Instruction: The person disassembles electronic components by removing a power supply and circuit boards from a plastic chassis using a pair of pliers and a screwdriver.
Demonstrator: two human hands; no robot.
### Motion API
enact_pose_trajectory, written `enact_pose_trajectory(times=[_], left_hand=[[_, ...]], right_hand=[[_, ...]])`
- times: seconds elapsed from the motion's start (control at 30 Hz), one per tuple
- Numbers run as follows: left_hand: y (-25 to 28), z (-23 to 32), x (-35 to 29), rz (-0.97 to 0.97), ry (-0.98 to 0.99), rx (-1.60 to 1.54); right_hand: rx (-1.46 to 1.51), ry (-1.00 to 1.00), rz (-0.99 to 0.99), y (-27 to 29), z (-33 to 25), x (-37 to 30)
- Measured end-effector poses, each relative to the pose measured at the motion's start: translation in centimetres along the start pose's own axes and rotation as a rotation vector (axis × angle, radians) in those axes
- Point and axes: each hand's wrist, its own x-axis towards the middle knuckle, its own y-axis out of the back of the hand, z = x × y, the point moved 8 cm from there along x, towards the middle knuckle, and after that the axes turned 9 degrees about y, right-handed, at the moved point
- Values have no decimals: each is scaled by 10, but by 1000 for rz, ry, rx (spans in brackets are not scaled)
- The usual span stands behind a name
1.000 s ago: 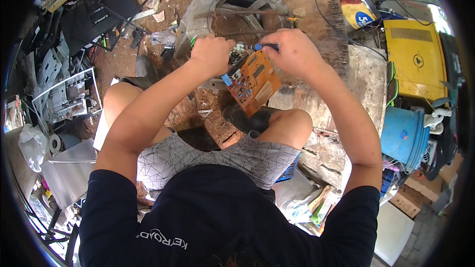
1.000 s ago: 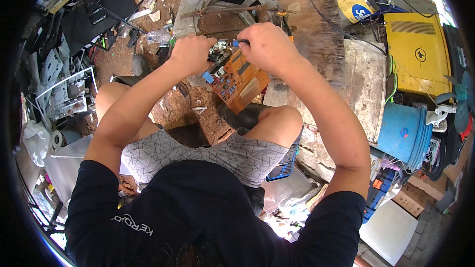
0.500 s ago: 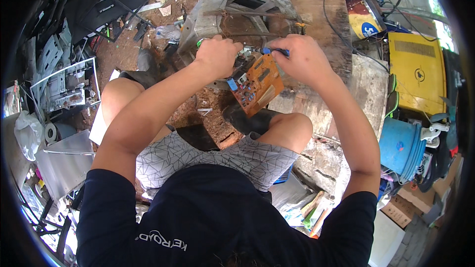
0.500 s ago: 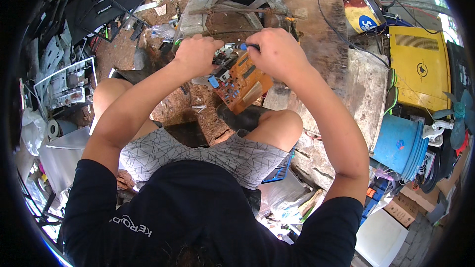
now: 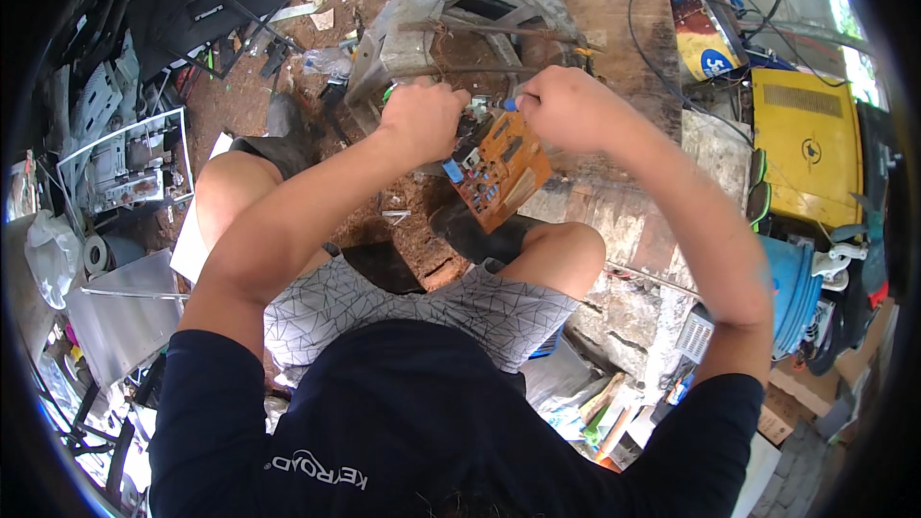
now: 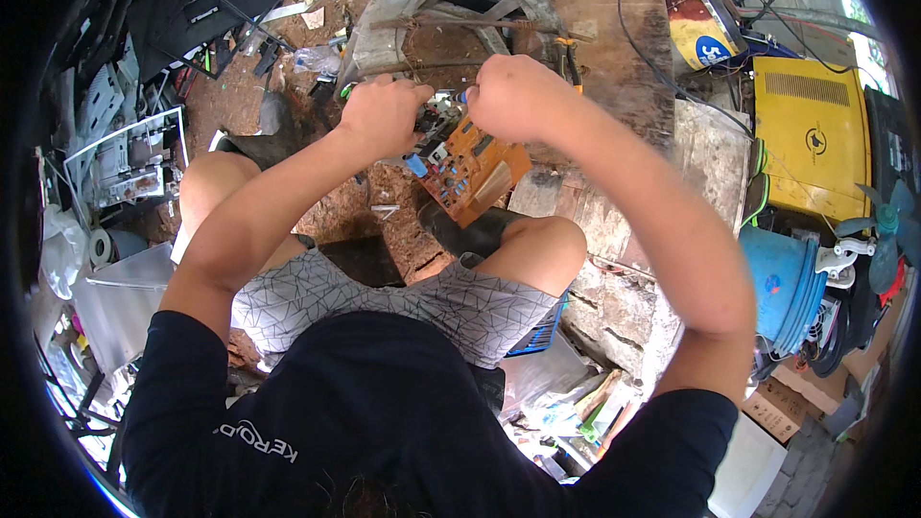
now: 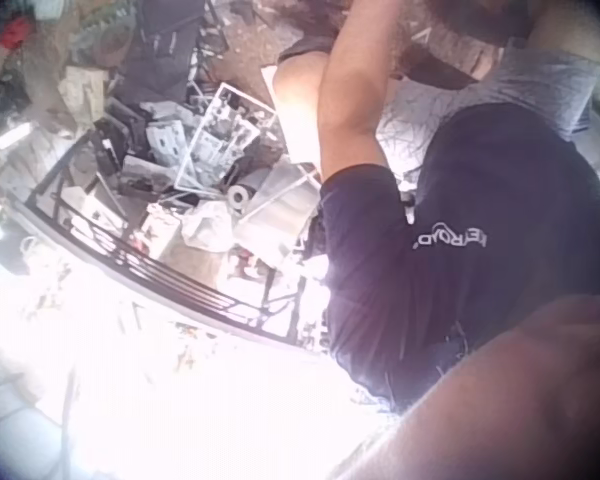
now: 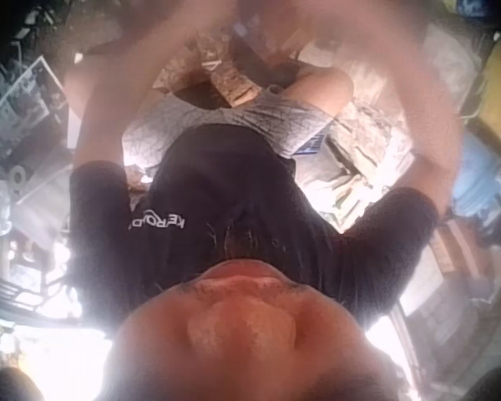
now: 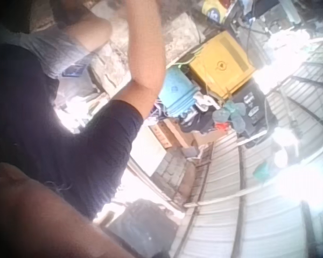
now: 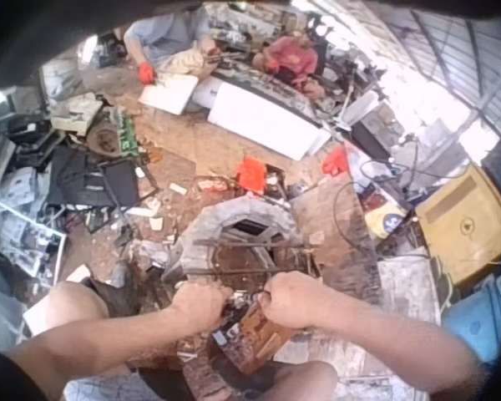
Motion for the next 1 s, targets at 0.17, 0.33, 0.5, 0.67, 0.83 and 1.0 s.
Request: enact_pose_trajectory(times=[0.17, 0.33, 0.5, 0.67, 0.83, 1.0], left_hand=[[-1, 1, 1, 31, 3, -51], [1, 0, -1, 60, -8, -83], [-1, -1, -2, 82, -9, -91], [1, 1, -3, 61, -17, -99], [-3, -2, 0, 84, -9, -86], [-3, -3, -1, 112, -13, -98]], right_hand=[[-230, 90, -434, -14, 1, 26], [-430, 243, -406, -14, -18, 27], [-288, 56, -257, 1, -24, 21], [-359, 94, -252, 2, -23, 16], [-386, 123, -252, 6, -33, 15], [-370, 135, -226, 5, -28, 17]])
